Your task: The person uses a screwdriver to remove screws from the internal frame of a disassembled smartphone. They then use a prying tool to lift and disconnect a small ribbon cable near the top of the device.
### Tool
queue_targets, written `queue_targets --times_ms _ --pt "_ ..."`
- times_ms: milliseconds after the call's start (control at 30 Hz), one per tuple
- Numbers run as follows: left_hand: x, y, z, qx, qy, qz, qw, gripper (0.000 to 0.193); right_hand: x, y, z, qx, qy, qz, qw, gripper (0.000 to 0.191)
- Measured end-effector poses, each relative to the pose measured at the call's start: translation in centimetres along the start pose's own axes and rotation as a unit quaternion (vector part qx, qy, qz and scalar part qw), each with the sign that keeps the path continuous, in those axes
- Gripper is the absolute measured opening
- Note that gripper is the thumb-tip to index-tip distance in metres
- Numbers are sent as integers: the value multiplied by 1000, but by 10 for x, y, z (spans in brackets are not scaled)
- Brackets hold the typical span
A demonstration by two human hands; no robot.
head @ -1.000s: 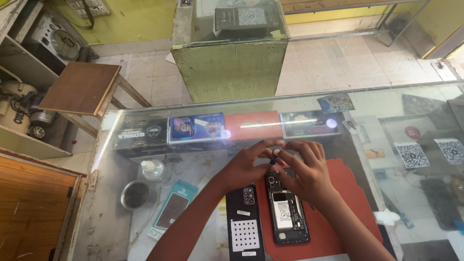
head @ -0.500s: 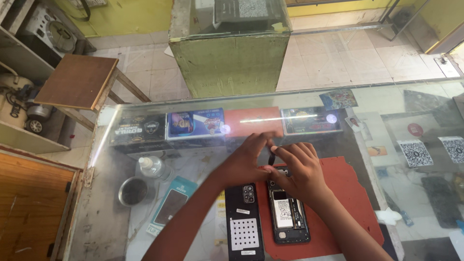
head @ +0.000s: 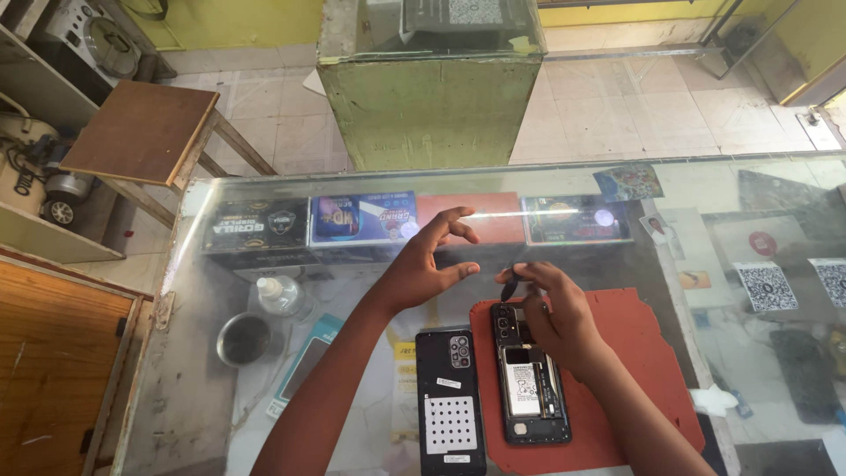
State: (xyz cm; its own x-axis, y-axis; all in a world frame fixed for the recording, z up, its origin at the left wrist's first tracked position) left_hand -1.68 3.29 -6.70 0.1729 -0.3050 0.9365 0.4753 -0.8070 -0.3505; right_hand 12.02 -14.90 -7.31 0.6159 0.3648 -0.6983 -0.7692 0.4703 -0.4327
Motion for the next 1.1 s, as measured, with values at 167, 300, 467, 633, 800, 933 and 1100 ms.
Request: queue_targets --times_ms 167,300,467,633,800,933,1100 --pt "3 1 -1 -16 12 -14 1000 72 -9 -2 2 -2 -105 -112 988 57" --pt "1 5 -1 -27 17 -18 999 71 -14 -2 5 -4 -131 -124 984 59" --pt "-1 9 -2 -39 15 -11 999 71 -13 -2 5 -2 -73 -94 993 51" --pt "1 11 -3 -66 10 -7 998 71 -16 -3 4 21 -111 -159 981 56" --pt "-1 20 -3 -119 -11 0 993 73 -14 -1 3 17 -127 -109 986 51" --pt "-2 26 -5 -139 -13 31 990 72 -11 -2 0 24 -67 -111 991 56" --pt "2 32 -7 -149 27 91 984 68 -17 -2 1 20 -132 -142 981 59"
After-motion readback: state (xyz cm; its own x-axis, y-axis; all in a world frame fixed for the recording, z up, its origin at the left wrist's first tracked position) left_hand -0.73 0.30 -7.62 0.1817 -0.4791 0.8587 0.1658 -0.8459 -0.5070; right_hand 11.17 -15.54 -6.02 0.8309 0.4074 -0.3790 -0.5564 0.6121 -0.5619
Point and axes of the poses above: each hand's wrist, its own z-axis towards the middle knuckle, its own y-axis out of the palm, x = y × z, the point moved 3 cm from there along z, towards the middle knuckle, and after that the axes turned 9 degrees about -y, right-handed, at the moved point
